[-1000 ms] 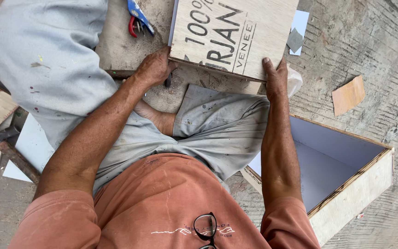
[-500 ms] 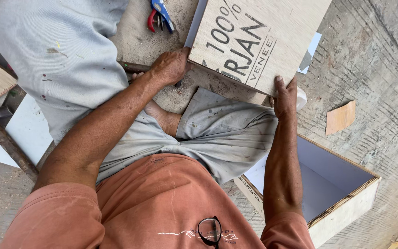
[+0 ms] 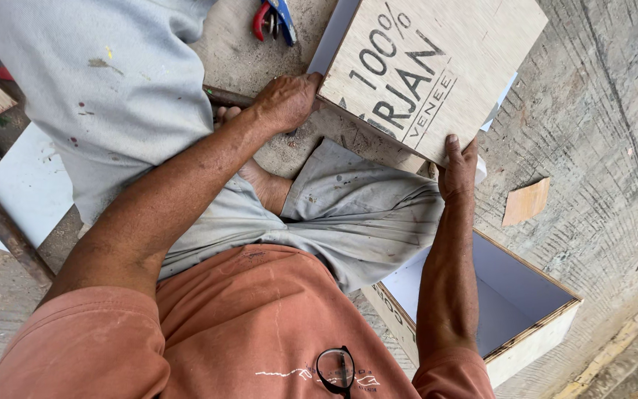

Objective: The person sits on the floor and uses a hammer to drive nails into a rectangular wooden box frame. They repeatedly position nails along the edges and strike them to secure the panels together.

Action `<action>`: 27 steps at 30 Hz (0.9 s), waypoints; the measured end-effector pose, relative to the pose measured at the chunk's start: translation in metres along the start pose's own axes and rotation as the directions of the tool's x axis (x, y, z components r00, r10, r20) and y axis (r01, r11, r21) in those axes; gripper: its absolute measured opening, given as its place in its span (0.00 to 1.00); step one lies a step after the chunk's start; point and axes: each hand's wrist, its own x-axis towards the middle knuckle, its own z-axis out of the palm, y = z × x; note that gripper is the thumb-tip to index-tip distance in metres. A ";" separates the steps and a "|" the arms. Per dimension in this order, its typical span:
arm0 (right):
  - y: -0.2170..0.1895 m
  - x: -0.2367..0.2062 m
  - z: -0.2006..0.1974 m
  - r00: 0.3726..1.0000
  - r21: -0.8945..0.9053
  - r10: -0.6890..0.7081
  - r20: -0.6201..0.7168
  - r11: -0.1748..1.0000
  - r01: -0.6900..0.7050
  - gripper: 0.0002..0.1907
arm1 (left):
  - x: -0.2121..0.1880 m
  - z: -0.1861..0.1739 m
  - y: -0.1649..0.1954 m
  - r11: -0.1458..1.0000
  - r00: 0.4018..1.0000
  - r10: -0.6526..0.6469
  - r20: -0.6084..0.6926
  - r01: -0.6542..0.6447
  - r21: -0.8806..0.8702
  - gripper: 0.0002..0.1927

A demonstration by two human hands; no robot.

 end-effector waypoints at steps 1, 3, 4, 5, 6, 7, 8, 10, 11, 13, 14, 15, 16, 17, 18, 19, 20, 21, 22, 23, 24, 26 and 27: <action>-0.001 0.000 0.002 1.000 0.017 0.000 0.001 1.000 0.000 0.46 | 0.000 -0.001 -0.001 1.000 1.000 -0.001 0.019 0.001 0.022 0.21; -0.001 0.000 0.005 1.000 -0.007 -0.001 -0.007 1.000 0.001 0.47 | -0.001 -0.001 -0.003 0.999 1.000 -0.005 0.009 0.004 0.046 0.13; 0.000 0.001 0.006 1.000 -0.016 -0.006 -0.014 1.000 0.006 0.47 | -0.001 -0.002 -0.004 0.998 1.000 -0.002 0.003 0.002 0.061 0.10; 0.002 0.002 0.005 1.000 -0.008 -0.010 -0.004 1.000 0.010 0.46 | -0.001 -0.001 -0.005 0.999 1.000 0.013 -0.017 -0.012 0.047 0.12; 0.004 0.003 0.004 1.000 -0.002 -0.012 0.000 1.000 0.012 0.44 | 0.000 -0.001 -0.006 0.999 0.999 0.031 -0.033 -0.030 0.031 0.14; 0.006 0.005 0.001 1.000 0.006 -0.015 0.006 1.000 0.015 0.42 | 0.000 0.000 -0.005 0.999 0.998 0.048 -0.051 -0.048 0.016 0.17; 0.009 0.006 -0.002 0.999 0.035 -0.016 0.042 0.999 0.014 0.40 | 0.000 0.000 -0.004 0.999 0.999 -0.037 0.024 0.038 -0.017 0.14; 0.014 0.009 -0.012 0.998 0.081 -0.036 0.057 0.996 0.031 0.36 | 0.003 0.004 0.000 1.000 1.000 -0.016 0.011 0.016 0.009 0.08; 0.016 0.010 -0.017 1.000 0.042 -0.019 0.025 0.999 0.018 0.34 | 0.002 0.005 0.002 0.995 0.995 0.081 -0.061 -0.078 0.058 0.06; 0.018 0.008 -0.025 0.999 -0.047 0.039 -0.037 0.998 -0.041 0.33 | 0.001 0.009 0.008 0.999 0.994 0.021 -0.110 -0.026 -0.045 0.09; 0.019 0.010 -0.029 0.996 -0.091 0.072 -0.053 0.993 -0.077 0.34 | 0.001 0.010 0.011 0.999 0.996 0.024 -0.084 -0.028 -0.042 0.11; 0.020 0.009 -0.033 0.999 -0.096 0.026 -0.019 0.995 -0.028 0.35 | -0.002 0.011 0.012 0.999 0.998 0.014 -0.054 -0.016 -0.036 0.13; 0.020 0.009 -0.034 1.000 -0.097 -0.013 0.020 0.995 0.015 0.36 | -0.003 0.011 0.014 1.000 0.998 0.012 -0.061 -0.013 -0.028 0.16; 0.020 0.007 -0.035 0.997 -0.095 -0.049 0.063 0.994 0.055 0.37 | -0.005 0.011 0.015 1.000 0.998 0.006 -0.067 -0.007 -0.018 0.18; 0.019 0.006 -0.034 0.997 -0.112 -0.048 0.060 0.992 0.055 0.37 | -0.007 0.011 0.016 1.000 0.997 -0.002 -0.073 0.002 -0.008 0.22; 0.019 0.005 -0.034 0.997 -0.131 -0.042 0.059 0.990 0.050 0.39 | -0.008 0.012 0.017 0.999 0.994 0.038 -0.101 -0.039 -0.003 0.22; 0.019 0.005 -0.033 0.997 -0.148 -0.037 0.063 0.988 0.046 0.40 | -0.009 0.013 0.016 0.997 0.989 0.075 -0.130 -0.076 0.004 0.22; 0.019 0.004 -0.033 0.996 -0.127 -0.044 0.072 0.990 0.053 0.41 | -0.009 0.014 0.015 0.994 0.980 0.113 -0.167 -0.112 0.015 0.23; 0.020 0.004 -0.033 0.995 -0.106 -0.049 0.082 0.993 0.058 0.42 | -0.009 0.016 0.013 0.996 0.985 0.092 -0.146 -0.090 0.025 0.22; 0.021 0.003 -0.033 0.995 -0.084 -0.047 0.093 0.995 0.055 0.43 | -0.008 0.018 0.011 0.997 0.991 0.066 -0.120 -0.063 0.033 0.22; 0.022 0.003 -0.034 0.996 -0.083 -0.033 0.088 0.996 0.040 0.43 | -0.008 0.020 0.009 0.998 0.995 0.042 -0.095 -0.038 0.043 0.22; 0.024 0.004 -0.035 0.997 -0.081 -0.018 0.073 0.996 0.024 0.43 | -0.007 0.024 0.004 0.999 0.998 0.018 -0.056 -0.015 0.049 0.25; 0.025 0.004 -0.035 0.999 -0.095 0.009 0.053 0.995 -0.004 0.43 | -0.007 0.026 0.002 0.998 0.999 0.004 -0.040 -0.002 0.055 0.26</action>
